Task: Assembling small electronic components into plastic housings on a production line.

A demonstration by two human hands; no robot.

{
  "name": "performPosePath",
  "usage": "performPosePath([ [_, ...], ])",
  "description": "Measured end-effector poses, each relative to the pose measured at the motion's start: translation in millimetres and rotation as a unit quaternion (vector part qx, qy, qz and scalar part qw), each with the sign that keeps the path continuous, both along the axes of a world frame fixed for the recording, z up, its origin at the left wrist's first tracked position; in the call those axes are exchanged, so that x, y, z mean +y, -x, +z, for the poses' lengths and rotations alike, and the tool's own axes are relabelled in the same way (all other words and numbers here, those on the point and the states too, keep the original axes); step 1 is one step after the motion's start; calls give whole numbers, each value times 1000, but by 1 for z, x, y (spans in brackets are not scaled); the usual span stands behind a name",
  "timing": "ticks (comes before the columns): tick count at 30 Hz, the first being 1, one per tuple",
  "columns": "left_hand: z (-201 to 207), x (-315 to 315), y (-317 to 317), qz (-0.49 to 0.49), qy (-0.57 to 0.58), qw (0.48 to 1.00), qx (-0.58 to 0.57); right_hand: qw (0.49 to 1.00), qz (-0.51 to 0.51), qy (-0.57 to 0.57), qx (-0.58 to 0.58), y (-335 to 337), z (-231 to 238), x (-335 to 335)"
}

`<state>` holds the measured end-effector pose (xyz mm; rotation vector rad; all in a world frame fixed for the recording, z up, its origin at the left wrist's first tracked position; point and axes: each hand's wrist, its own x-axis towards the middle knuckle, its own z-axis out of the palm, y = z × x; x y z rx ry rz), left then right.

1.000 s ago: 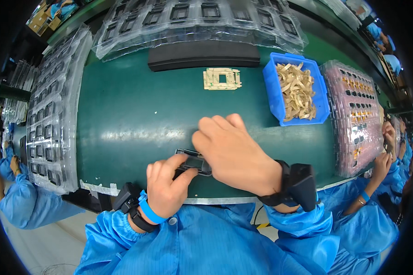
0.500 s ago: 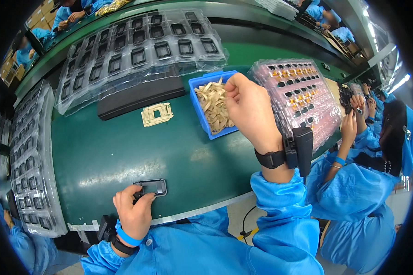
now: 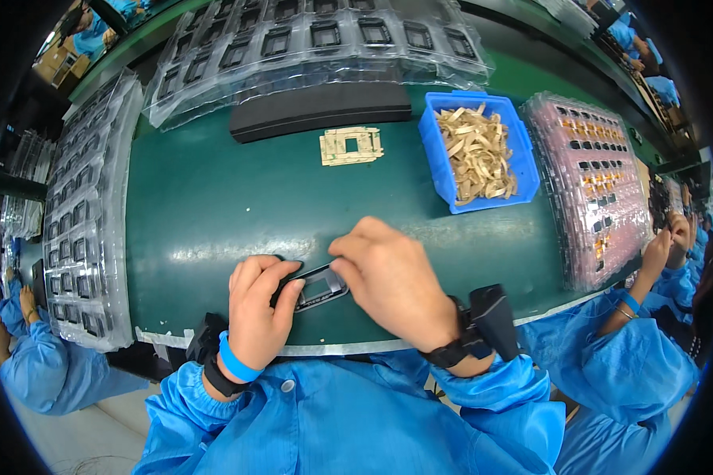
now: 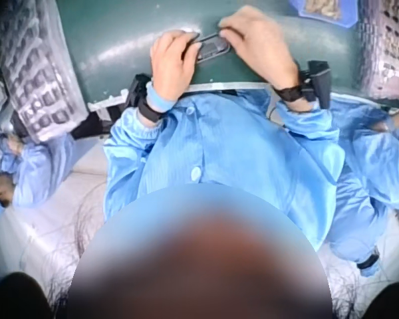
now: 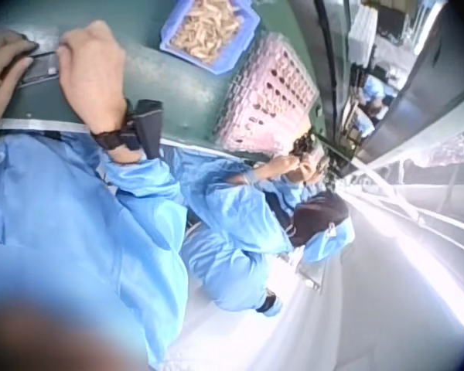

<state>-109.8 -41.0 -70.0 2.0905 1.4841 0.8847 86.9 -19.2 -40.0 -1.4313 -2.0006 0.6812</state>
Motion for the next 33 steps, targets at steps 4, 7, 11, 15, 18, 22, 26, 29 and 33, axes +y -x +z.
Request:
performPosePath([
  [4,-1,0,0,3,4,1000,12,995,82,-52,-23,17,-14,1],
  [7,-2,1,0,0,9,1000,11,988,103,-65,-94,22,-17,2],
  [11,1,3,-5,34,-28,999,-26,988,82,-62,-117,23,-14,0],
  [15,6,-3,-2,42,17,999,-14,998,-40,27,-43,20,-13,-8],
  [18,3,-3,-4,9,-4,999,41,996,-69,58,-13,21,-12,-18],
  [22,-1,4,-6,19,-45,997,55,993,-50,107,-16,16,-3,-25],
  [26,1,5,-6,3,-49,997,64,997,-66,34,-10,11,1,-19],
  [29,2,0,-2,-1,-21,998,55,998,-27,-49,-8,8,-7,-18],
  [33,2,-10,9,-33,2,999,2,998,27,-41,-32,9,-12,-20],
])
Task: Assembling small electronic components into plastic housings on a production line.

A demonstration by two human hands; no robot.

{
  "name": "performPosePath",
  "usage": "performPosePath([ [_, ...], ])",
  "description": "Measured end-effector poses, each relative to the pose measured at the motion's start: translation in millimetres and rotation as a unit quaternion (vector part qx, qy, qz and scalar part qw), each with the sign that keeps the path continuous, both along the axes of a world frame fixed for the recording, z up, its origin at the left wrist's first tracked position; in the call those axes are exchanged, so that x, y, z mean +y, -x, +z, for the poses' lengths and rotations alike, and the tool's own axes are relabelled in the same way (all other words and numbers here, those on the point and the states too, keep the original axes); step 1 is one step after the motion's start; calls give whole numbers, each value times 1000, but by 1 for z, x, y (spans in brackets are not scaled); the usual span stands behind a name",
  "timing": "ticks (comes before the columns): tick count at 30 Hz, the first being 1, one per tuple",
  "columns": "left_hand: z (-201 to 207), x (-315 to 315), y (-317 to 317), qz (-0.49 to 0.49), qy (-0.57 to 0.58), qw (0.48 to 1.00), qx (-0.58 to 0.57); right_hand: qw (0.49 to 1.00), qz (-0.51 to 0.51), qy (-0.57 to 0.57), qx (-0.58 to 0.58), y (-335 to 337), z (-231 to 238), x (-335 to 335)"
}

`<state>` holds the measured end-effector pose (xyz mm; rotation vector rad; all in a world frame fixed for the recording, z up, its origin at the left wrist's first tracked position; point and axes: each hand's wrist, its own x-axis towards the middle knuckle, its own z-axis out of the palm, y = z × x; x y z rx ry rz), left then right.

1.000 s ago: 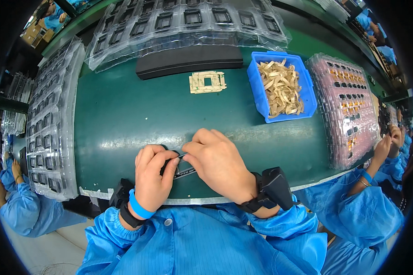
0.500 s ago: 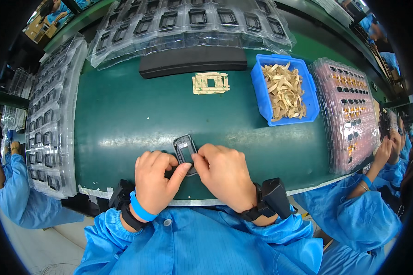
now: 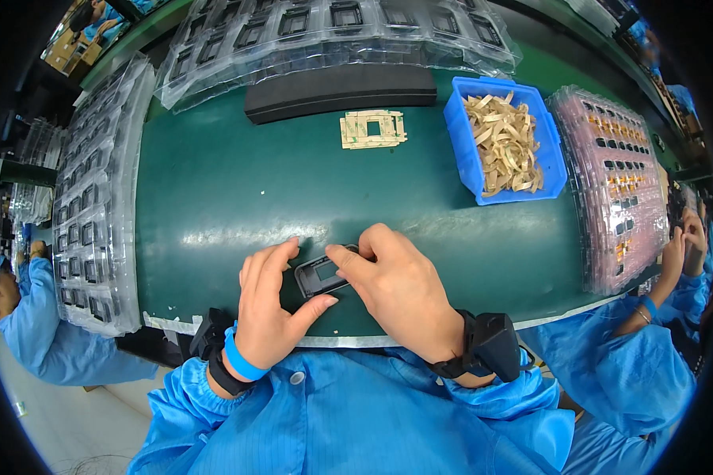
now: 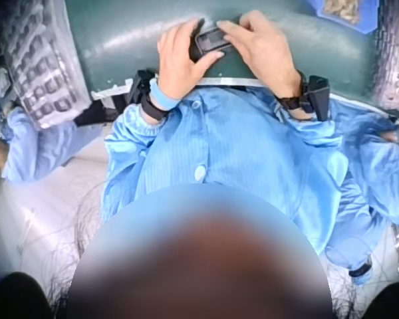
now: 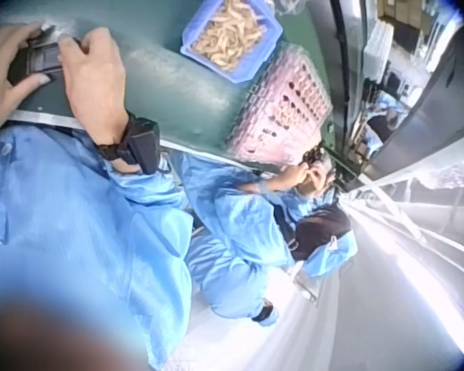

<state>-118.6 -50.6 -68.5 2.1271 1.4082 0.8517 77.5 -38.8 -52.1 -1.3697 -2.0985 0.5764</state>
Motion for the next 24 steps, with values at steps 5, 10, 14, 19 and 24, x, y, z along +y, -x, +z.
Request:
performPosePath([
  [5,0,-1,1,21,41,999,-11,998,25,-36,-46,-1,-6,-2],
  [10,-5,0,3,5,0,1000,-4,1000,3,-6,-11,5,-4,-1],
  [14,-5,2,-2,-1,-10,1000,-8,996,-88,-2,24,20,-11,0],
  [19,-6,-2,-6,3,-29,1000,0,987,-153,5,36,21,-7,1],
  [24,-8,-7,-12,13,-39,999,7,986,-164,11,9,18,-4,-1],
])
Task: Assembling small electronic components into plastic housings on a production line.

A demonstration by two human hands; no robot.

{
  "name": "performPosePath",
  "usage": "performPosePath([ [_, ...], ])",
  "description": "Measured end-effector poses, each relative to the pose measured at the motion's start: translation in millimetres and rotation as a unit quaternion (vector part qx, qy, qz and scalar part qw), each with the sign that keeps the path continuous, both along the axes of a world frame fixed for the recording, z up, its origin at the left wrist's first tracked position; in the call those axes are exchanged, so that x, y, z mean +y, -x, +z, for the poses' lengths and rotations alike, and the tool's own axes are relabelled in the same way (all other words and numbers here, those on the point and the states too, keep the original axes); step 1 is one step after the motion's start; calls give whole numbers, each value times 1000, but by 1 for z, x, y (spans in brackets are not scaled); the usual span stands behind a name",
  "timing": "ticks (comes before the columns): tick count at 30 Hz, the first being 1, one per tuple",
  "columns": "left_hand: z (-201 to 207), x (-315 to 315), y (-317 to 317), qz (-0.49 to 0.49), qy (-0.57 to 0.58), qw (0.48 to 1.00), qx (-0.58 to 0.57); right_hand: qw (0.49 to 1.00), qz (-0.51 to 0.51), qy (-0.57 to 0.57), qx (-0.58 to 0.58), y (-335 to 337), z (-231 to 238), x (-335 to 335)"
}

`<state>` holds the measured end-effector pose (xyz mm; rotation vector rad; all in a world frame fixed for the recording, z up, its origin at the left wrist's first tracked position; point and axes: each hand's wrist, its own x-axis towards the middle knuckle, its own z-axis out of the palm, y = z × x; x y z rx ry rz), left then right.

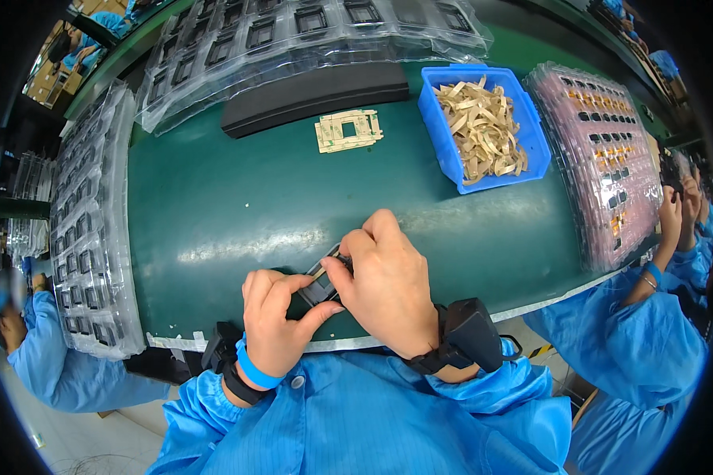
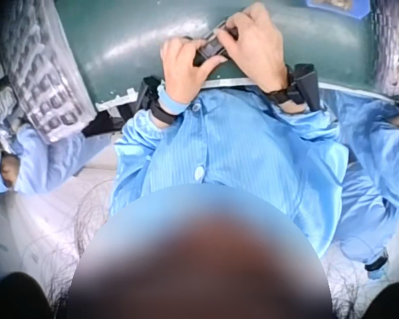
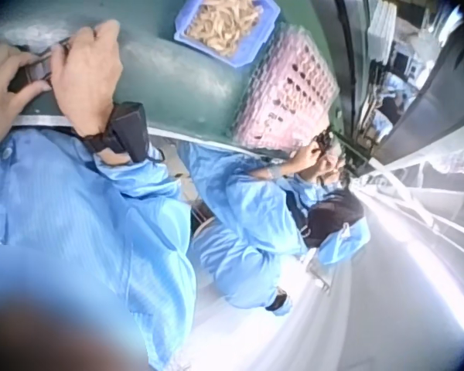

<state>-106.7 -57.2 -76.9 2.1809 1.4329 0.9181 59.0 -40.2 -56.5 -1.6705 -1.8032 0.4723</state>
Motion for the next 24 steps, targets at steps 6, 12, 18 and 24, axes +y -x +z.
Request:
performPosePath([
  [6,-2,0,0,7,-6,1000,-6,1000,-3,-7,7,3,-1,4],
  [12,-3,-1,1,1,-6,1000,-17,998,18,-32,-45,4,-8,5],
  [18,-5,-2,1,3,-16,1000,-13,992,96,-57,-66,5,-8,-3],
  [24,-4,0,-3,14,9,999,-32,987,104,-13,120,-16,24,-6],
])
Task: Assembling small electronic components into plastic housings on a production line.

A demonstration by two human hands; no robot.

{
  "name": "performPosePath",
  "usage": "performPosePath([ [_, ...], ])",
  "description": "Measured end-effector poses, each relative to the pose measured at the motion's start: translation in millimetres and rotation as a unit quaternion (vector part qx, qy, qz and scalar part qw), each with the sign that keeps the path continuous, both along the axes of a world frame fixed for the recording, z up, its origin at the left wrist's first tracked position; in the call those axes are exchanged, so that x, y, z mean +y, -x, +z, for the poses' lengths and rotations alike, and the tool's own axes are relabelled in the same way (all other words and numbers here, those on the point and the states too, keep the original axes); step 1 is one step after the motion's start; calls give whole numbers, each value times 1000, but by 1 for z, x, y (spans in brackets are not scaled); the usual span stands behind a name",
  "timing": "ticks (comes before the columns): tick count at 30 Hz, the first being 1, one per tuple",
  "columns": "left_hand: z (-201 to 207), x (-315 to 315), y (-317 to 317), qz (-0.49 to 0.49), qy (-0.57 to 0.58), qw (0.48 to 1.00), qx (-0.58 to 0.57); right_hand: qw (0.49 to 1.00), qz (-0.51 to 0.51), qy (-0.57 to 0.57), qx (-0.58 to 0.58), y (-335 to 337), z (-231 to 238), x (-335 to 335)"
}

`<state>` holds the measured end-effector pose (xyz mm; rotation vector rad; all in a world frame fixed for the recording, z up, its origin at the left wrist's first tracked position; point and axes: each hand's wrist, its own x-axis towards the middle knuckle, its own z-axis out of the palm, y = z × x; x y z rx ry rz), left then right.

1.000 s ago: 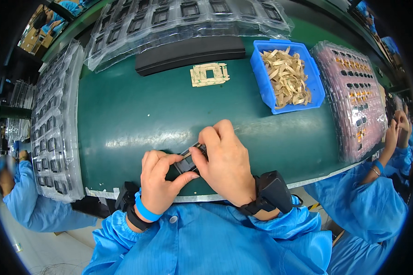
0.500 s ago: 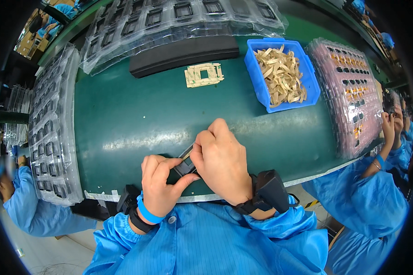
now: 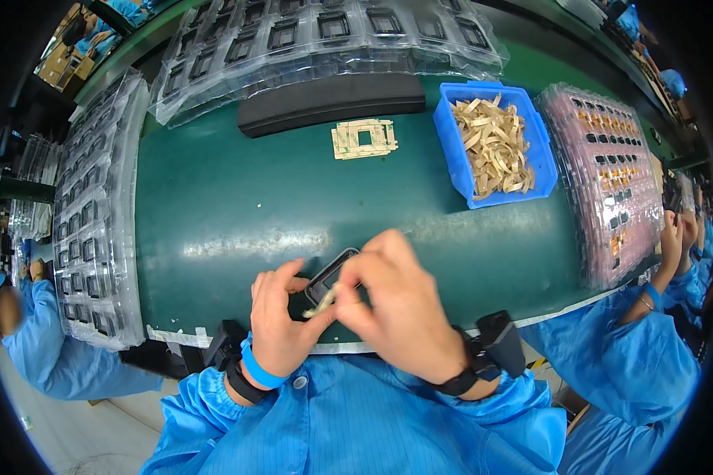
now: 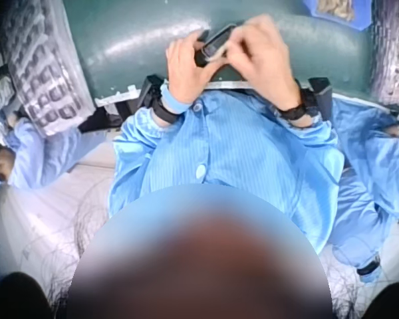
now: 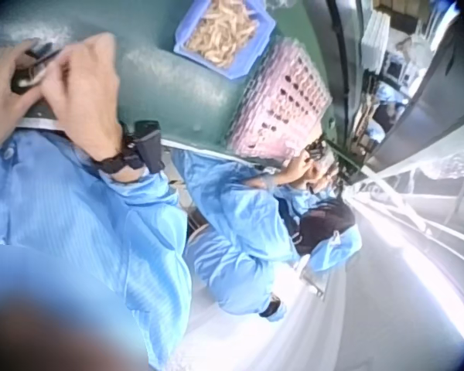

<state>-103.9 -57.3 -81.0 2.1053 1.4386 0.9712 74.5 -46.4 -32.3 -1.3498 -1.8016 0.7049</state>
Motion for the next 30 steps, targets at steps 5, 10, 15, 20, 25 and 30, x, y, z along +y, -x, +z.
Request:
performPosePath([
  [5,7,5,3,-10,17,1000,-14,980,-188,-58,-33,-58,30,35],
  [10,6,5,9,-17,31,999,-2,954,-289,-62,-45,-119,34,77],
  [15,2,6,12,-9,44,999,-9,957,-273,-97,20,-119,29,85],
  [20,5,10,8,-7,62,997,-37,982,-13,-166,-93,-63,26,45],
  [25,5,12,4,-3,71,996,-46,967,112,-80,-216,-9,-16,6],
  [30,6,11,6,-6,80,996,-45,957,123,-93,-244,-3,-27,12],
])
